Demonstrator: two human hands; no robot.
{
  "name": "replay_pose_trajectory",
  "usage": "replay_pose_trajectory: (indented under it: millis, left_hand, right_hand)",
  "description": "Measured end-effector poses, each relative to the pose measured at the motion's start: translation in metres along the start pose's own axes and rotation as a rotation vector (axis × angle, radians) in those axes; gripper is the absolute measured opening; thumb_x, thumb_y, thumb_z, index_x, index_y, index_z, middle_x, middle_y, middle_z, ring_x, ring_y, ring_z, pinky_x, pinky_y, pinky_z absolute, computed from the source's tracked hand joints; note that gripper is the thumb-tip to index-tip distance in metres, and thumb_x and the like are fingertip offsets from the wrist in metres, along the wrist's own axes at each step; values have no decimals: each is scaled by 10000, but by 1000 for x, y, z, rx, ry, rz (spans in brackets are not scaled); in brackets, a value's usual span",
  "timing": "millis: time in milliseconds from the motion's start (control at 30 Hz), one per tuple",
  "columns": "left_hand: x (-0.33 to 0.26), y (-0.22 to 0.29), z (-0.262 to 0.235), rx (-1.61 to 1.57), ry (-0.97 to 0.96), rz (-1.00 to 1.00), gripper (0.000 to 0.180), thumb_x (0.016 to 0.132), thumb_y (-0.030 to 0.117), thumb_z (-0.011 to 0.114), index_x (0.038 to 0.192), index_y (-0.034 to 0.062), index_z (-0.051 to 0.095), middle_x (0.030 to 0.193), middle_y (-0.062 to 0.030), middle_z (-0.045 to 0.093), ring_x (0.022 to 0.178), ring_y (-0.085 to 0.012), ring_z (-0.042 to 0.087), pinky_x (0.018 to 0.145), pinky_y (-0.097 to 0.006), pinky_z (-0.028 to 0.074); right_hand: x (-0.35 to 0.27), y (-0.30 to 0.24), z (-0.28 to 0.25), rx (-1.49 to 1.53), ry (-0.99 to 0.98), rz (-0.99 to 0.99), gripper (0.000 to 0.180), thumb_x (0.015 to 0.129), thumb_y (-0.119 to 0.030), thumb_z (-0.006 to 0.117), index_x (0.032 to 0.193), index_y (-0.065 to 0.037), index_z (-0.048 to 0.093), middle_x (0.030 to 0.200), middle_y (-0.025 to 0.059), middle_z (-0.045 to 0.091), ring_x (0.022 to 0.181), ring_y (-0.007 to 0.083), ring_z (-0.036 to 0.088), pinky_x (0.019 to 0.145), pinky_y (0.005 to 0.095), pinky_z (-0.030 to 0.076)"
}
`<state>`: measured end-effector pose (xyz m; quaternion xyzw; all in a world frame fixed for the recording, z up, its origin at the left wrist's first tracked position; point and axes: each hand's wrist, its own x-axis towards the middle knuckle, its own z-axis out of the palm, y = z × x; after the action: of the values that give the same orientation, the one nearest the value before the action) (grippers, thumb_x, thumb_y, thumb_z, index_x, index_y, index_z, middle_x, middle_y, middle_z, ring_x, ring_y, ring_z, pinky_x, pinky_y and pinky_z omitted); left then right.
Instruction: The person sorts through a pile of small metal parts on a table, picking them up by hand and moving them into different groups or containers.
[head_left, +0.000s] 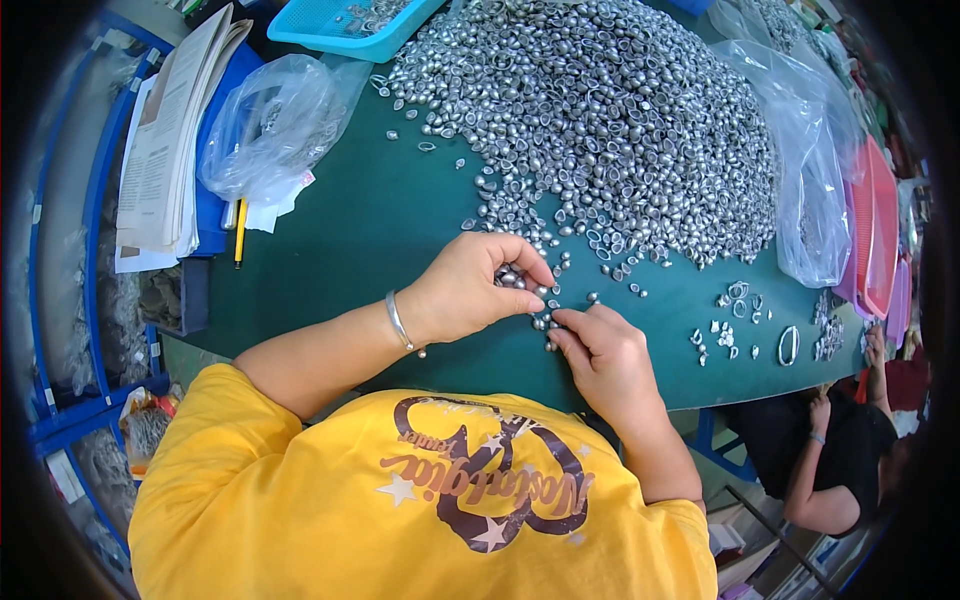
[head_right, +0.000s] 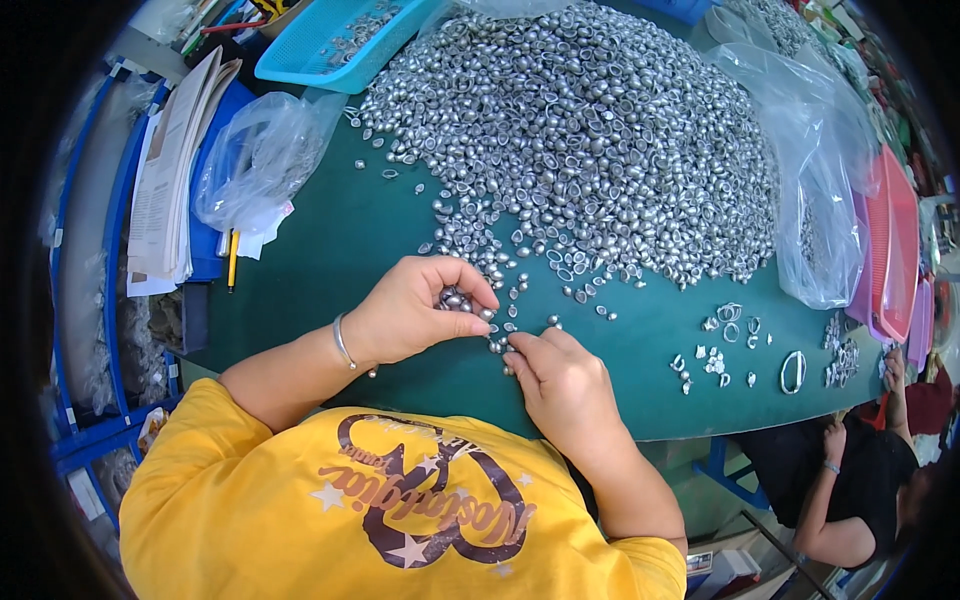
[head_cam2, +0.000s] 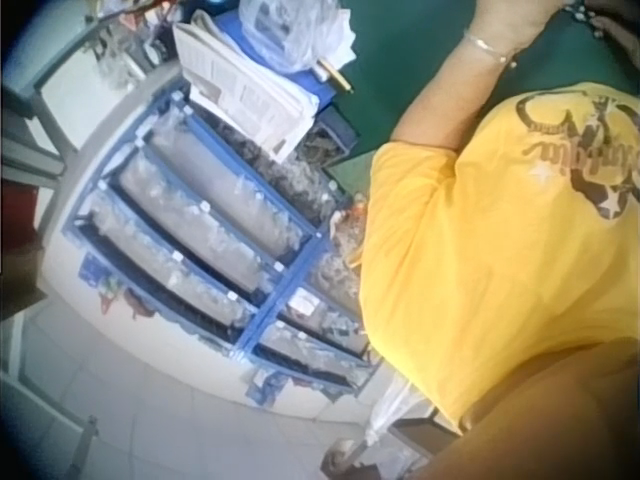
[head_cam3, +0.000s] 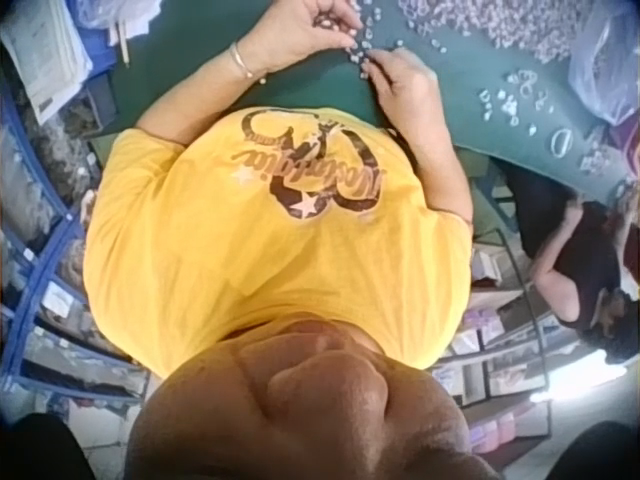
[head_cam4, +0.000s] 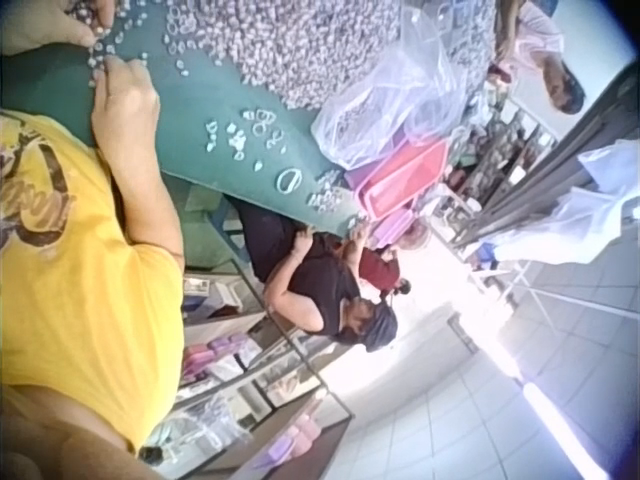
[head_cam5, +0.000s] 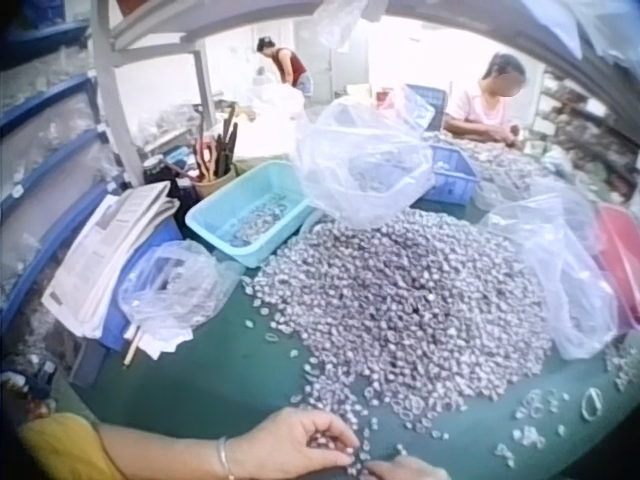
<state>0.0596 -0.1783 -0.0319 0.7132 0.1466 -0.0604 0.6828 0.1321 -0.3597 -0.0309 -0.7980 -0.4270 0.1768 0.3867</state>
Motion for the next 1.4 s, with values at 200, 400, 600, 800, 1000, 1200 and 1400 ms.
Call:
replay_pose_trajectory:
  millis: [200,400,600,800,1000,1200,1400]
  left_hand:
    - [-4,7,3,39,65,43,193,680,-9,681,857,13,608,820,-31,600,750,-83,545,698,-202,447]
    - [-8,3,2,-57,21,28,193,683,-31,678,863,2,617,815,-46,611,753,-87,555,671,-205,452]
    - [-14,8,0,-572,-52,-184,179,759,-29,601,938,-21,609,832,-85,607,650,-64,524,510,-163,400]
    - [-20,-1,-15,-934,-100,-230,175,821,9,529,980,-34,585,838,-99,599,583,-78,496,468,-159,382]
    - [-24,-10,-26,-965,-33,-158,146,816,35,555,953,-4,584,806,-80,611,635,-95,571,496,-174,450]
    - [-31,-9,-31,-955,65,-213,144,820,52,557,954,9,586,839,-86,615,691,-114,590,584,-213,480]
    - [-34,-19,-36,-985,92,-211,162,834,44,528,981,0,579,844,-65,603,723,-116,570,650,-225,464]
  right_hand:
    - [1,6,1,14,54,-38,113,706,-2,630,815,-19,608,680,106,542,582,259,546,530,308,451]
    - [-3,10,-1,304,169,-181,123,691,51,633,803,9,600,703,84,567,544,154,506,488,236,392]
    - [-14,18,-5,1495,-72,321,142,814,2,520,953,34,511,781,126,580,483,76,396,400,169,279]
    - [-5,18,-13,1112,-56,407,89,780,-9,571,860,28,576,720,83,583,526,81,462,436,181,338]
    - [14,-1,4,126,37,-40,56,733,-17,620,788,-13,614,632,99,554,530,215,537,484,285,427]
    - [27,-10,16,-160,9,-187,45,743,-82,605,772,-53,586,636,79,519,556,264,550,483,340,446]
    - [34,-17,19,-214,-35,-295,82,733,-93,606,808,-64,588,635,67,519,563,247,559,480,341,449]
